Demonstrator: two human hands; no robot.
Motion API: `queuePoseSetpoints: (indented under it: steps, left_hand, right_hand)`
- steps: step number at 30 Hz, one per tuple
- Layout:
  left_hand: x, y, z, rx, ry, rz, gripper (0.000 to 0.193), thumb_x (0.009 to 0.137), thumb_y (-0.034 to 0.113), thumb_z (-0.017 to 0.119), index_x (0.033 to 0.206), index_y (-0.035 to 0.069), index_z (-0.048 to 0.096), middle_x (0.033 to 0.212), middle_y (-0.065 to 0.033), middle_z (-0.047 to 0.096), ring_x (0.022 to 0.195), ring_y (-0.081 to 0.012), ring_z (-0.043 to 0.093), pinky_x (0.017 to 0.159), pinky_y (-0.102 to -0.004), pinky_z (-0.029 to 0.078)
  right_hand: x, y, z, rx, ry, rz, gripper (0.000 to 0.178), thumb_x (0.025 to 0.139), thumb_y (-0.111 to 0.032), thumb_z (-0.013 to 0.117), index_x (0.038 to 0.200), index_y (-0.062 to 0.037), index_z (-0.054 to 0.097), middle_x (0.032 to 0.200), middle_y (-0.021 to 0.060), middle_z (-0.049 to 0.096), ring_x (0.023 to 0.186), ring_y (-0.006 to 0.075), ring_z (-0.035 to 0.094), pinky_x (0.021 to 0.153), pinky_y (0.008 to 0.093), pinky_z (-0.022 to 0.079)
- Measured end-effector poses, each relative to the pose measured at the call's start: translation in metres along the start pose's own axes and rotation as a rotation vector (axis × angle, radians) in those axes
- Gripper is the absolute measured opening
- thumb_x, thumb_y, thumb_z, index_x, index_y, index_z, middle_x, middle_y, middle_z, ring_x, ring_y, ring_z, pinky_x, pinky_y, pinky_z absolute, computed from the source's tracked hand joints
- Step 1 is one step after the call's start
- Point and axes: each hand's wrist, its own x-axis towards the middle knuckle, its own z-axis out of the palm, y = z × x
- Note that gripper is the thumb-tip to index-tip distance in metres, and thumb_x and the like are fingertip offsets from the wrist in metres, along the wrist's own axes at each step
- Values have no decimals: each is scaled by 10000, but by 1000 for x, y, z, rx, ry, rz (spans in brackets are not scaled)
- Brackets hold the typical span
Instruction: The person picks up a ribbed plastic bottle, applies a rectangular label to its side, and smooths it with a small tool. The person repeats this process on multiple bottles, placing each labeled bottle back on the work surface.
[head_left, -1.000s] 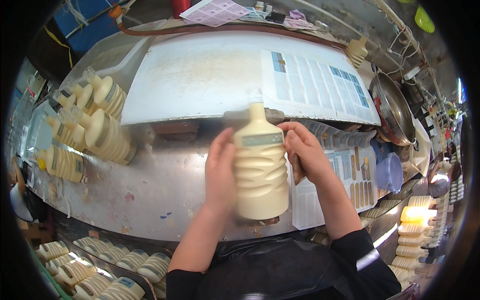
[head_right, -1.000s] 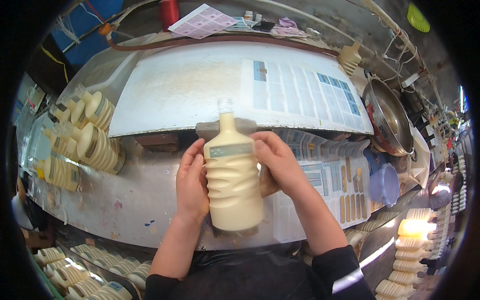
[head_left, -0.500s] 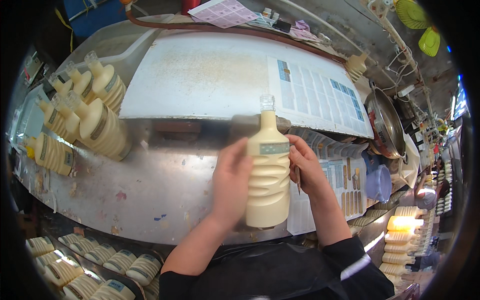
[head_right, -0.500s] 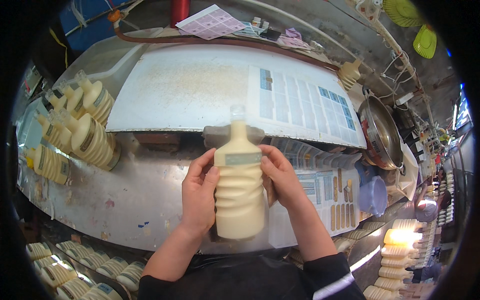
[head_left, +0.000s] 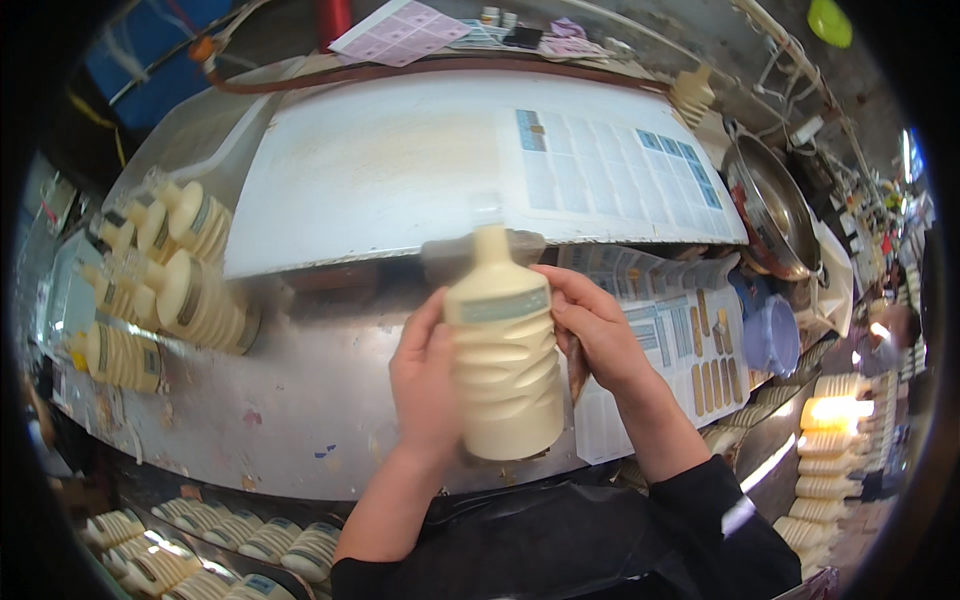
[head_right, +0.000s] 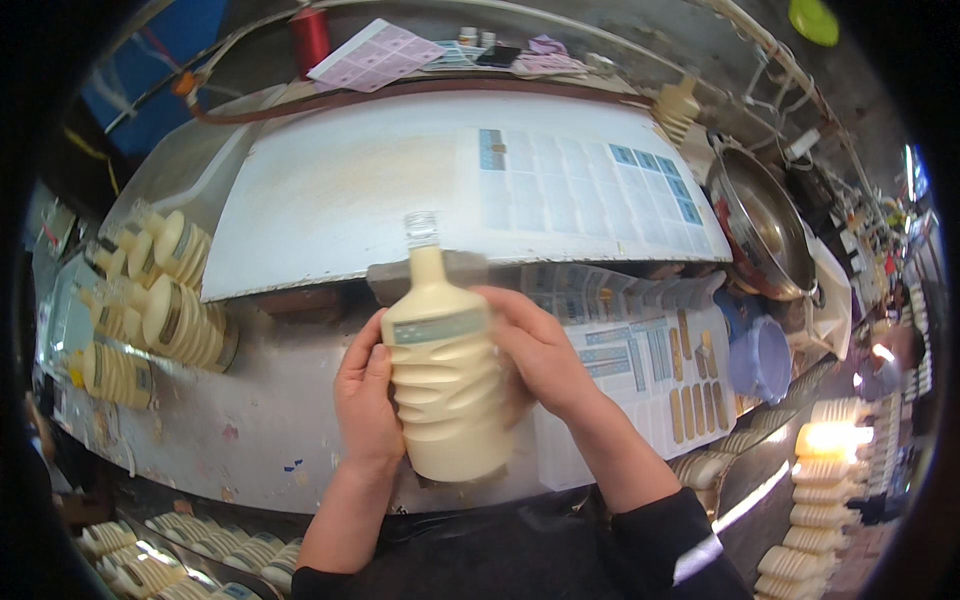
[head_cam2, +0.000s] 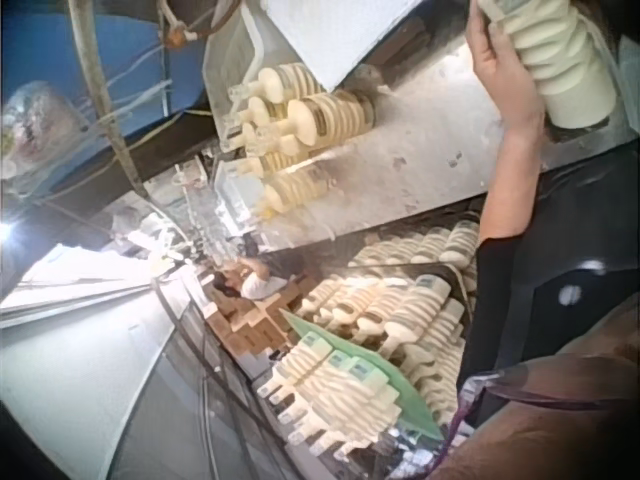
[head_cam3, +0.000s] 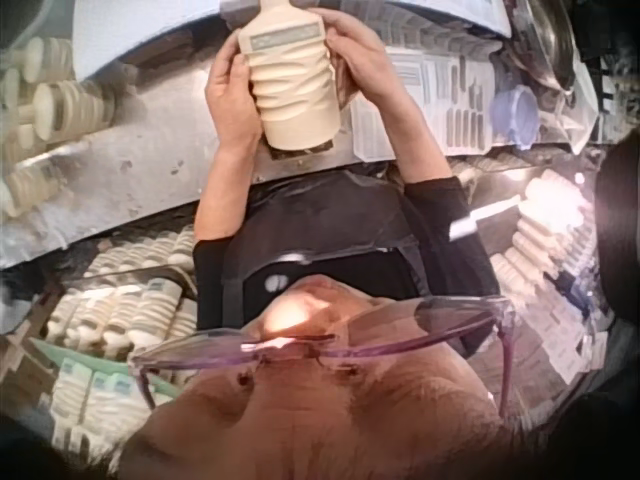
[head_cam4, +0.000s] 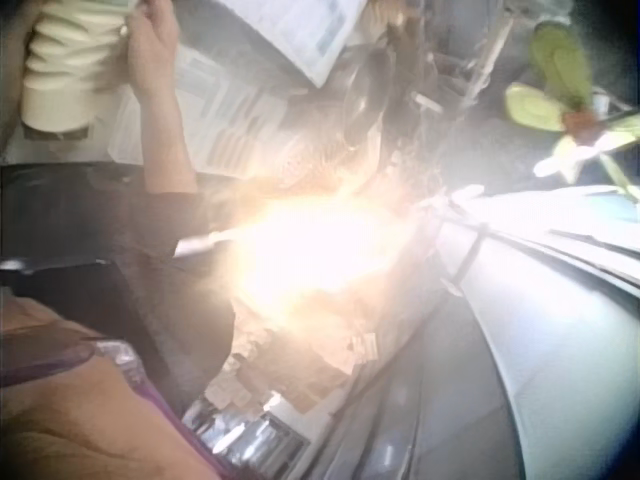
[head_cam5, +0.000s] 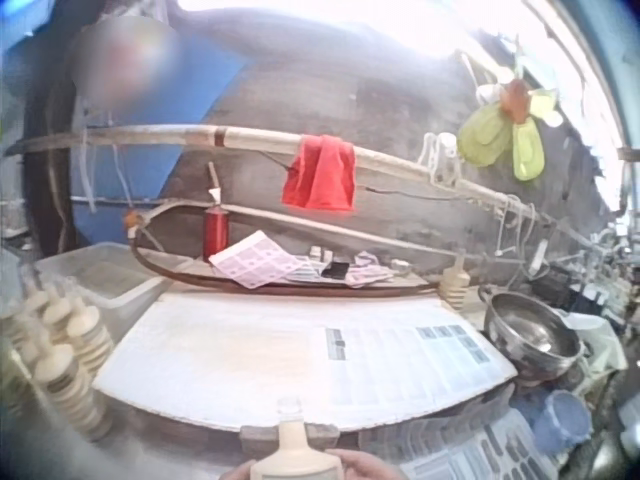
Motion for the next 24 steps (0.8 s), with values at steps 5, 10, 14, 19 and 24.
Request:
queuePoseSetpoints:
  steps: [5,10,14,19,24]
  left_hand:
    - [5,-5,2,-116,-6,-12,370,1065,80,484,1410,-29,563,1303,-137,663,1143,-190,659,994,-333,542]
    - [7,-8,3,-111,-26,-2,387,1083,73,421,1433,-66,511,1342,-171,642,1181,-234,660,1023,-372,547]
    - [7,-9,6,-113,-62,2,387,1085,72,418,1437,-63,504,1339,-175,642,1181,-240,660,1026,-381,549]
    - [5,-7,10,-39,23,19,394,1090,80,415,1457,-44,485,1359,-176,624,1205,-244,642,1043,-388,534]
    - [7,5,17,-39,51,1,378,1098,154,432,1423,-25,503,1286,-146,645,1166,-233,646,1023,-390,530]
  right_hand:
    - [-3,-8,-1,-154,-48,-103,416,1039,-97,478,1438,11,525,1087,25,651,935,81,592,859,228,471]
    - [-1,-7,-10,-190,-81,-92,413,1034,-119,487,1422,15,530,1319,103,611,1213,156,563,1047,306,434]
    - [1,1,-14,-160,-58,-133,410,1029,-125,496,1413,15,536,1316,109,607,1206,159,563,1046,306,433]
    - [8,6,-22,-80,-107,-32,411,1030,-145,508,1413,1,540,1297,100,609,1194,154,564,1042,307,436]
    - [13,1,-15,-63,-76,-63,413,1041,-227,557,1390,-5,564,1277,91,628,1172,137,576,1013,299,461]
